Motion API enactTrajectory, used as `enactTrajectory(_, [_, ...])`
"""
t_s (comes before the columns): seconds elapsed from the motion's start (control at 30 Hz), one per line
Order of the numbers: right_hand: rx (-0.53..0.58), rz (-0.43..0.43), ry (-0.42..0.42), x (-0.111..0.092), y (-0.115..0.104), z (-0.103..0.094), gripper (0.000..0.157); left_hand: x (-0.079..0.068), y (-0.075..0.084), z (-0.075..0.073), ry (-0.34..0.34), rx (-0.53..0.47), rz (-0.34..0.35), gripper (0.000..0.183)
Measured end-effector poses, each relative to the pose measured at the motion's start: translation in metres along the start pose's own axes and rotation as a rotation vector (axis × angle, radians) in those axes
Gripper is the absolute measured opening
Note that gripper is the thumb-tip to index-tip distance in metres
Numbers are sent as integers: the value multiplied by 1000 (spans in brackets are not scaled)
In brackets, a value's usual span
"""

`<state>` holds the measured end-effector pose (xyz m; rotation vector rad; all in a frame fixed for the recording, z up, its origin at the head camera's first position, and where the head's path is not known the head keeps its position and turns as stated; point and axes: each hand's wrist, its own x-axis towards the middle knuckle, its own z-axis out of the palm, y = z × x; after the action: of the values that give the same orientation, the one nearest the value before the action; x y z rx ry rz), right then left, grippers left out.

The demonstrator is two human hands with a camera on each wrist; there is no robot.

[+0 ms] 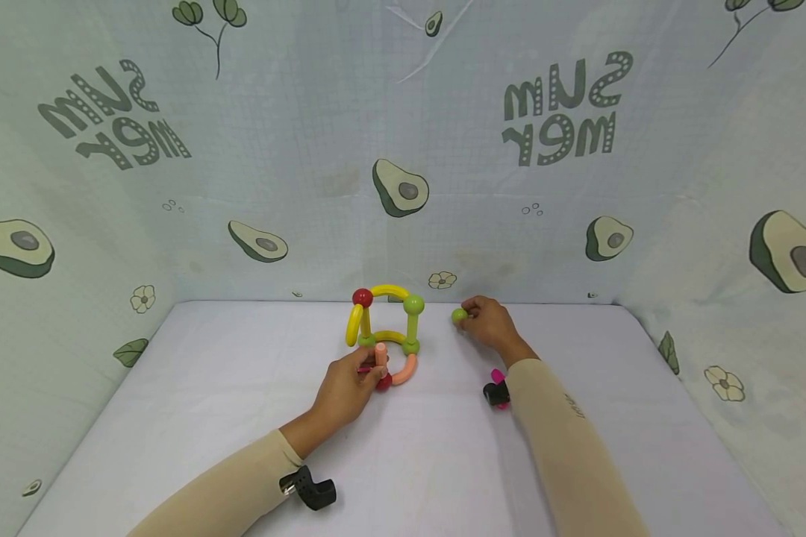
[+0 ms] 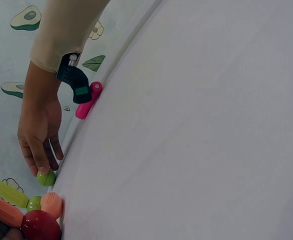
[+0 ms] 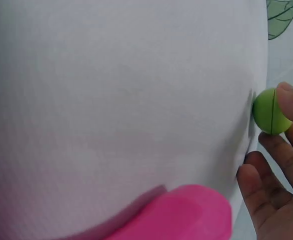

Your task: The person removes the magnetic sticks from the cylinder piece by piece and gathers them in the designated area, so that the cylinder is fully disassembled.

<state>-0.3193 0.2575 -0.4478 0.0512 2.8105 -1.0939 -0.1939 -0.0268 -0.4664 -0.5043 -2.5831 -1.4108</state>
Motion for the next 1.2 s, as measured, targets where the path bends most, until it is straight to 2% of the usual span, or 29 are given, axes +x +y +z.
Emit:
enactTrajectory(0.17, [-6, -19, 27, -6, -5, -2, 56, 0, 0, 0, -4, -10, -7, 30])
enactTrajectory(0.3, [8, -55, 115, -19, -15, -3, 56, 0, 0, 0, -3, -10, -8, 29])
enactTrajectory(0.43, [43, -102, 200, -35, -24, 0, 41, -1, 1, -1, -4, 1, -15, 30])
enactTrajectory(0.53, [59, -154, 221, -49, -27, 5, 28, -1, 2, 0, -9, 10, -20, 31])
enactTrajectory(0.7, [81, -253, 208, -70, -30, 18, 19, -1, 2, -1, -11, 39, -25, 32])
enactTrajectory(0.83, [78, -289, 181, -83, -34, 31, 16, -1, 2, -1, -7, 57, -31, 32])
enactTrajectory(1.1, [88, -376, 99, -103, -43, 54, 19, -6, -1, -3, 3, 111, -25, 38])
enactTrajectory(1.2, [97, -383, 68, -107, -44, 62, 21, -7, -3, -2, 11, 124, -20, 37])
